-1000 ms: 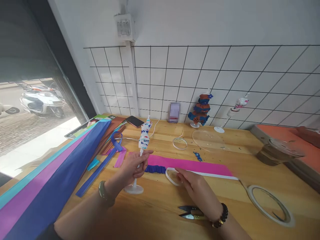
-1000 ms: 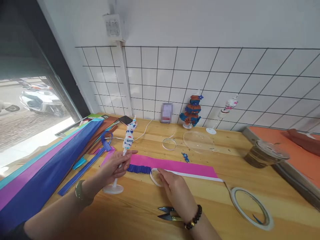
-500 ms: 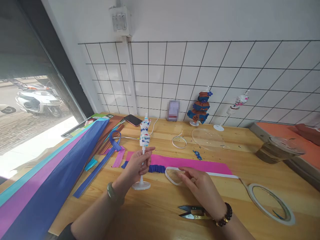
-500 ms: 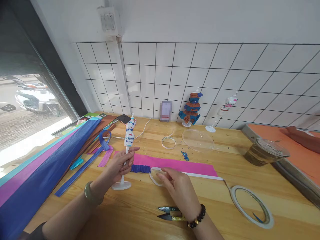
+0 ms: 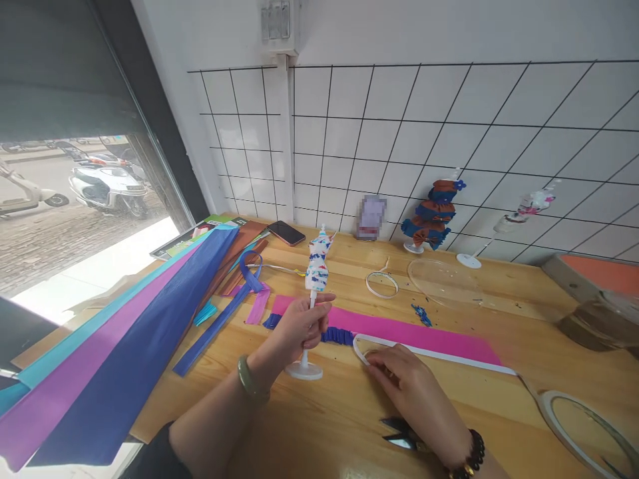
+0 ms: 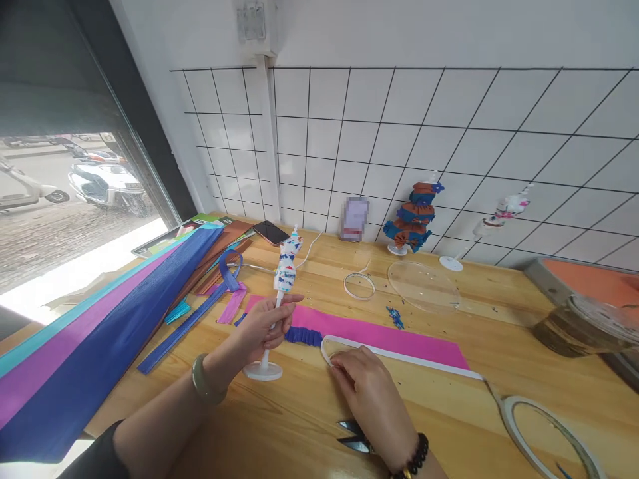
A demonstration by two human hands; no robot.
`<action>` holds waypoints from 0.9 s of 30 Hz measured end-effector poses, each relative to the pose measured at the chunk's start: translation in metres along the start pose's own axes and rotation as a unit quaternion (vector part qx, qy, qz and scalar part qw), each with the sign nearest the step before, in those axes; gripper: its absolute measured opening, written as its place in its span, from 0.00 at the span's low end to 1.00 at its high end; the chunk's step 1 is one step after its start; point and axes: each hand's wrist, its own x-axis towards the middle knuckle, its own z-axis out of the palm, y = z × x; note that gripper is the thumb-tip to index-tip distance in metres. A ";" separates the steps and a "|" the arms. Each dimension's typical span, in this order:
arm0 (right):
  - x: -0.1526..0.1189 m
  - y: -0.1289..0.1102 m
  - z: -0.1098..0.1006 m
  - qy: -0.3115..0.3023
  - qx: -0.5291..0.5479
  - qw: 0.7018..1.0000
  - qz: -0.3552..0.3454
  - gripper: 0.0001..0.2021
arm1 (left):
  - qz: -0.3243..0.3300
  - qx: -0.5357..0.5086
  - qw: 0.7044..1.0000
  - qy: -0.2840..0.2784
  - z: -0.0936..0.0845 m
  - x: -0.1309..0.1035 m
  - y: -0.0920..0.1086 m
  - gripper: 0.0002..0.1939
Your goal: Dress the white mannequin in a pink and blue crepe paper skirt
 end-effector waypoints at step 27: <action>0.001 -0.001 -0.004 0.113 0.043 0.991 0.050 0.14 | -0.005 0.035 0.999 -0.021 0.002 -0.001 -0.002 0.25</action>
